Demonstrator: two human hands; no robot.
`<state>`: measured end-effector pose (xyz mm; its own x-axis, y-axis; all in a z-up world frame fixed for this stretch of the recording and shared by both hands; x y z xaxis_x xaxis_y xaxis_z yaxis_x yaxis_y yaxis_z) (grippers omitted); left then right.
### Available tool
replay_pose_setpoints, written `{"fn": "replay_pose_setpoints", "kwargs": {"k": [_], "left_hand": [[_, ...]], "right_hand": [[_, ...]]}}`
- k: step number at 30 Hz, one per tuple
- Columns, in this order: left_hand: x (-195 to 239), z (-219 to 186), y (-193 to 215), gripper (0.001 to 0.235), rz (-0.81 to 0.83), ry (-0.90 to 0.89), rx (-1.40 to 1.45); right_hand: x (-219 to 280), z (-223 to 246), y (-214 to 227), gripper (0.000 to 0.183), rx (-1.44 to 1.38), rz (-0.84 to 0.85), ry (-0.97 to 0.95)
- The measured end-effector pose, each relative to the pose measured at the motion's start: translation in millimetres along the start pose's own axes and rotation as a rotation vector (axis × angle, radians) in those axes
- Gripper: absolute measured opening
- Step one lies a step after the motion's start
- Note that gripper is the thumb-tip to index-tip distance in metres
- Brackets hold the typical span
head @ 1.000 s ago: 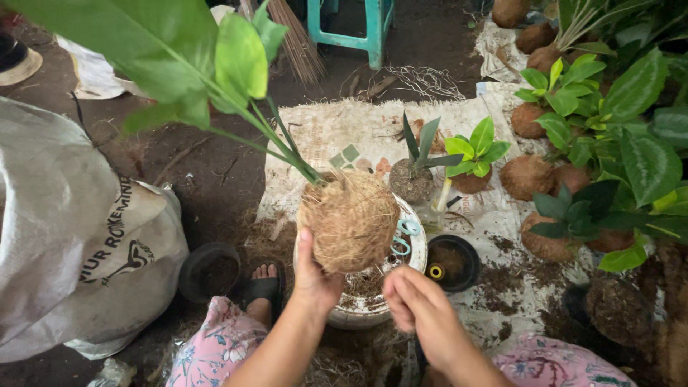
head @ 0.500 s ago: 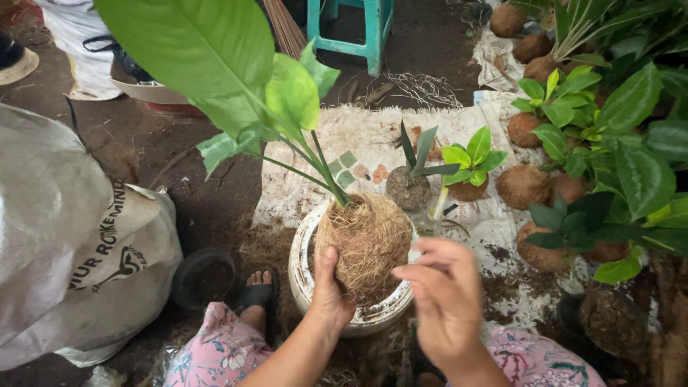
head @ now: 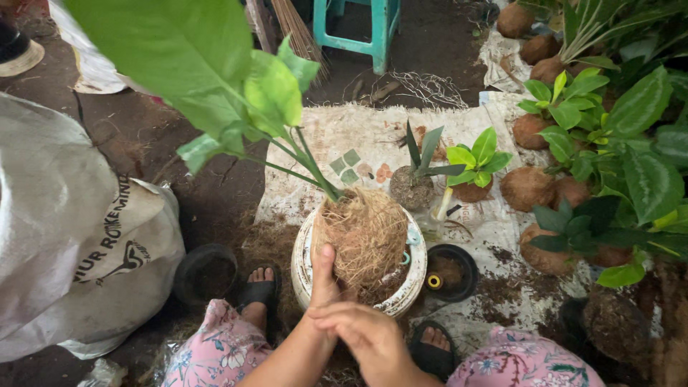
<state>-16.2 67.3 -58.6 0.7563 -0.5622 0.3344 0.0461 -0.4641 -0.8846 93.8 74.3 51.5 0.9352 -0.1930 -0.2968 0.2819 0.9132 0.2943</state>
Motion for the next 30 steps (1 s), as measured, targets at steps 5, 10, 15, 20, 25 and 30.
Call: {"fn": "replay_pose_setpoints", "kwargs": {"k": [5, 10, 15, 20, 25, 30], "left_hand": [[-3.4, 5.0, 34.6, 0.099, -0.319, 0.328, 0.039], [-10.8, 0.6, 35.5, 0.096, -0.150, 0.325, 0.085], [-15.4, 1.5, 32.4, 0.094, 0.090, 0.327, 0.117], [-20.9, 1.0, 40.2, 0.095, 0.115, 0.303, 0.080], [-29.6, 1.5, 57.5, 0.097, 0.073, 0.330, 0.005], [-37.8, 7.3, 80.4, 0.099, 0.056, 0.407, -0.023]], "right_hand": [[22.7, -81.2, -34.2, 0.037, -0.898, 0.090, -0.556], [28.6, -137.3, -33.1, 0.027, -1.157, -0.006, -0.606], [40.6, -183.1, -21.8, 0.026, -1.042, -0.070, -0.797], [47.0, -201.6, -17.3, 0.018, -1.062, -0.064, -0.835], [50.6, -236.8, -2.8, 0.030, -0.791, -0.184, -0.949], [30.4, -264.6, 41.0, 0.043, -0.816, -0.443, -1.087]]}}
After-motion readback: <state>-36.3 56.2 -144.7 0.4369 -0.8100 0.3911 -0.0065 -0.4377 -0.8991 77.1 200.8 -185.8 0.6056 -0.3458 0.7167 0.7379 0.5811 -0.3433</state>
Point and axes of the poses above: each hand's wrist, its own x-axis away from the middle knuckle, its own y-axis out of the back of the hand, z = x × y, the point moved 8 cm from there along -x, towards the middle knuckle, and after that the axes turned 15 degrees about x, right-handed, at the moved point
